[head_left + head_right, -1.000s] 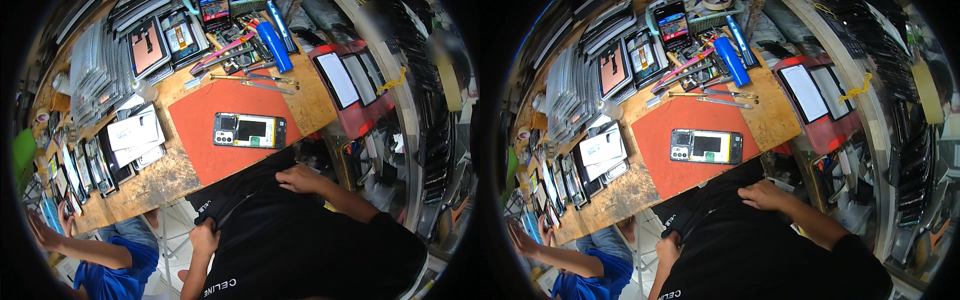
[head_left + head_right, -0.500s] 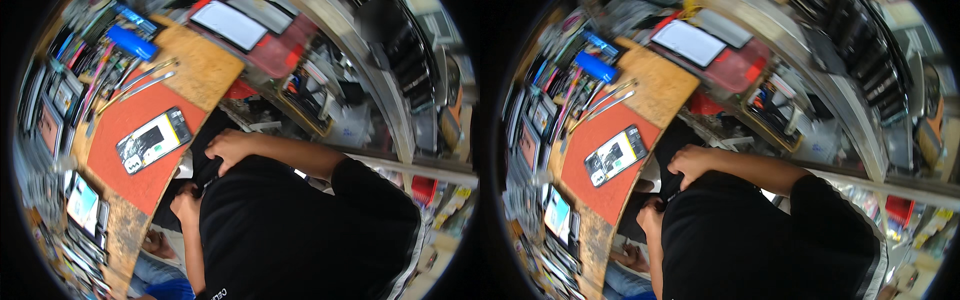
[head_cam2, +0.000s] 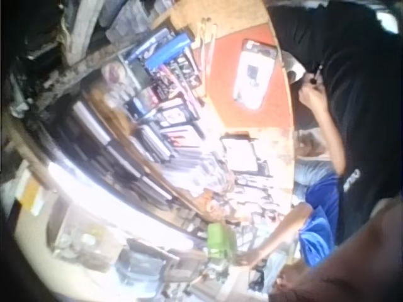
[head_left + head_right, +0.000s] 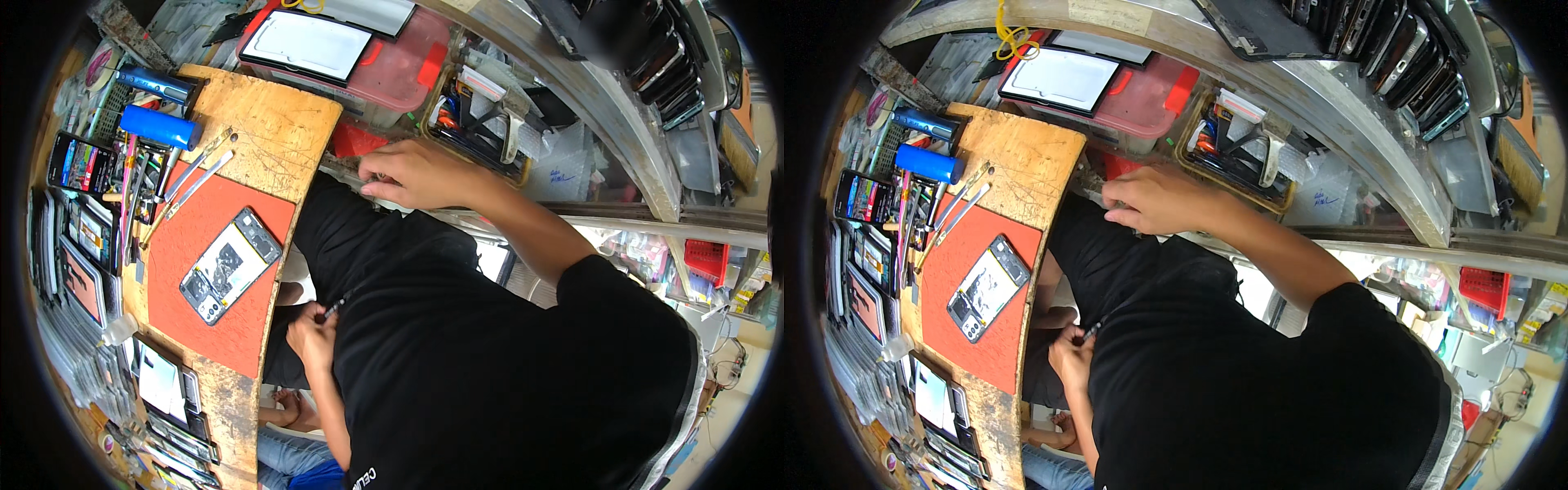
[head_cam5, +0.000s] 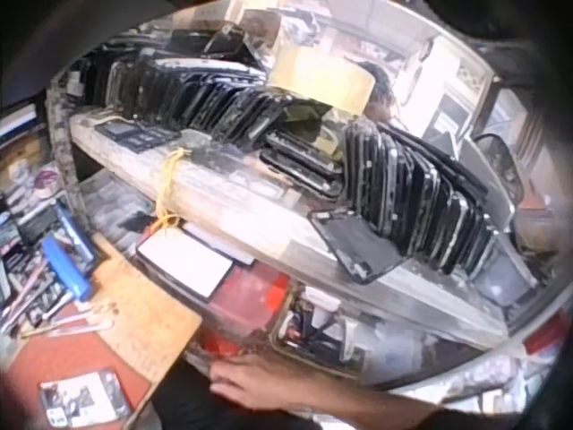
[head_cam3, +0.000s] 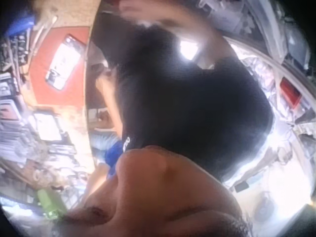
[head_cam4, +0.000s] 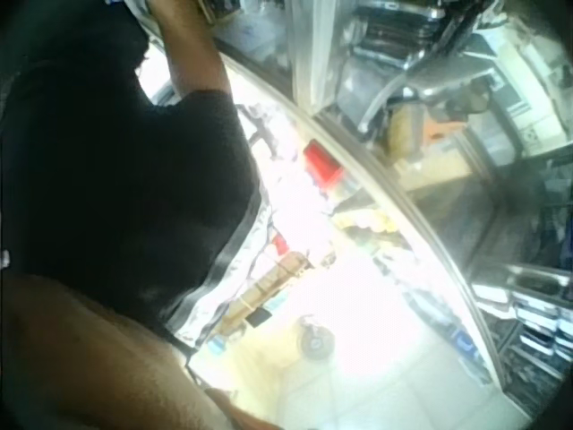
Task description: The person uses a blue screwdriver to remove screws from a smartphone back cover and then from the phone's internal frame. They place the back cover aside and continue unscrewing components inside the phone chassis. The person then uses a small metal tool to pry and adjust internal parts.
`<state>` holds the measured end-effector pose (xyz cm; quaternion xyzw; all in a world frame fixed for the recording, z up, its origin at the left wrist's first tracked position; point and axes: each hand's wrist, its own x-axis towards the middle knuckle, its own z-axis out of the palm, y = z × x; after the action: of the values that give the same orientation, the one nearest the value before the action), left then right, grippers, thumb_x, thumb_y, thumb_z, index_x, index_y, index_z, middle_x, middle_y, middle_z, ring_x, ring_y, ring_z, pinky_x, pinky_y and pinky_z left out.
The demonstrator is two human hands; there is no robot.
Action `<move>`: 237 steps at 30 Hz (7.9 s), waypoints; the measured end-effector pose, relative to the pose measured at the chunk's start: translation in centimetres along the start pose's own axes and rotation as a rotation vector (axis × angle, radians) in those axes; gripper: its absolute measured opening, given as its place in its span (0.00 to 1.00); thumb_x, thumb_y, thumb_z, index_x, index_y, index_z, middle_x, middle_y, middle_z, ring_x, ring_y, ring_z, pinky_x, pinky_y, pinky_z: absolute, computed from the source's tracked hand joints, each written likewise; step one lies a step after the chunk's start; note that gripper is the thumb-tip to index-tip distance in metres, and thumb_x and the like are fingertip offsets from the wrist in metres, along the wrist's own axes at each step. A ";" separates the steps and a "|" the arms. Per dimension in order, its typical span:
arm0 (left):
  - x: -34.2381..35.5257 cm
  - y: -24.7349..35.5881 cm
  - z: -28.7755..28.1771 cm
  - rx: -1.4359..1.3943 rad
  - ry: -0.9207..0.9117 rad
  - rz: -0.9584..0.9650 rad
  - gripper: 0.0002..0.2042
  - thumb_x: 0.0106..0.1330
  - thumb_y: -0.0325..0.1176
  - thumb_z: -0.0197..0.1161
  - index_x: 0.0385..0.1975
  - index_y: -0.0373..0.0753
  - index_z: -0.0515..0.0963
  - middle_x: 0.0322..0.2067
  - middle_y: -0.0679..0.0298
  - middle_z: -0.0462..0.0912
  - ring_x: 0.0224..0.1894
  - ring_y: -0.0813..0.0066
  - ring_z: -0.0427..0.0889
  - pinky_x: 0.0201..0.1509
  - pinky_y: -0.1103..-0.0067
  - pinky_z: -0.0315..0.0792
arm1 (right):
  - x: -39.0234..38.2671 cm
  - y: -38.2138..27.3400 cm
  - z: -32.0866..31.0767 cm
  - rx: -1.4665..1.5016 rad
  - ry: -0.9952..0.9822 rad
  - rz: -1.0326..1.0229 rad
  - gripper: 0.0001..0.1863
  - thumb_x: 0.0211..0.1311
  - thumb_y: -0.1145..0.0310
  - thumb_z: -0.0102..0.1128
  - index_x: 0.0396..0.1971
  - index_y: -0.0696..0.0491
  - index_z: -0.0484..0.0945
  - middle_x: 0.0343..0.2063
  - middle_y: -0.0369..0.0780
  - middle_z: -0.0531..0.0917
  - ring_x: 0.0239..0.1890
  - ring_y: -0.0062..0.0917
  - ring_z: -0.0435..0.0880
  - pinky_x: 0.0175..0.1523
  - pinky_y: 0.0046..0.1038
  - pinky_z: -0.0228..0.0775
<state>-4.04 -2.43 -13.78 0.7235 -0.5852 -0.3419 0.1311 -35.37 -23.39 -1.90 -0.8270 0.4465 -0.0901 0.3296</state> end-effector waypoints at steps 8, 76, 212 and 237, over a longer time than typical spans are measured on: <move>-0.9 -1.2 0.4 -0.142 -0.009 0.243 0.12 0.53 0.30 0.80 0.36 0.40 0.86 0.30 0.62 0.83 0.41 0.58 0.82 0.53 0.66 0.73 | 2.9 -3.8 -1.3 0.178 0.084 -0.105 0.12 0.77 0.68 0.62 0.55 0.52 0.80 0.36 0.47 0.88 0.41 0.45 0.90 0.46 0.44 0.79; 7.2 7.5 -16.2 0.232 0.720 0.101 0.10 0.59 0.22 0.69 0.40 0.33 0.80 0.38 0.52 0.81 0.44 0.48 0.82 0.44 0.58 0.80 | 20.1 -19.0 2.7 0.012 -0.176 -1.105 0.17 0.52 0.79 0.61 0.42 0.57 0.68 0.36 0.48 0.83 0.42 0.50 0.84 0.49 0.45 0.68; 3.8 4.5 -15.2 0.016 0.957 -0.001 0.03 0.76 0.21 0.57 0.38 0.34 0.71 0.33 0.54 0.74 0.37 0.54 0.76 0.44 0.64 0.73 | 24.2 -18.5 6.4 0.355 -0.149 -1.106 0.12 0.70 0.80 0.67 0.42 0.57 0.71 0.27 0.41 0.81 0.28 0.34 0.84 0.35 0.35 0.74; -3.2 -5.4 -19.1 0.433 1.369 -0.385 0.02 0.77 0.23 0.60 0.40 0.33 0.77 0.38 0.51 0.80 0.44 0.47 0.78 0.51 0.60 0.71 | 22.8 -19.2 5.9 0.278 -0.182 -0.992 0.11 0.70 0.79 0.66 0.40 0.56 0.70 0.31 0.47 0.84 0.34 0.48 0.89 0.36 0.43 0.78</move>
<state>12.18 -1.94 -1.89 0.8741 -0.2898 0.2917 0.2587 -6.38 -31.43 2.31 -0.8919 -0.0454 -0.2217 0.3915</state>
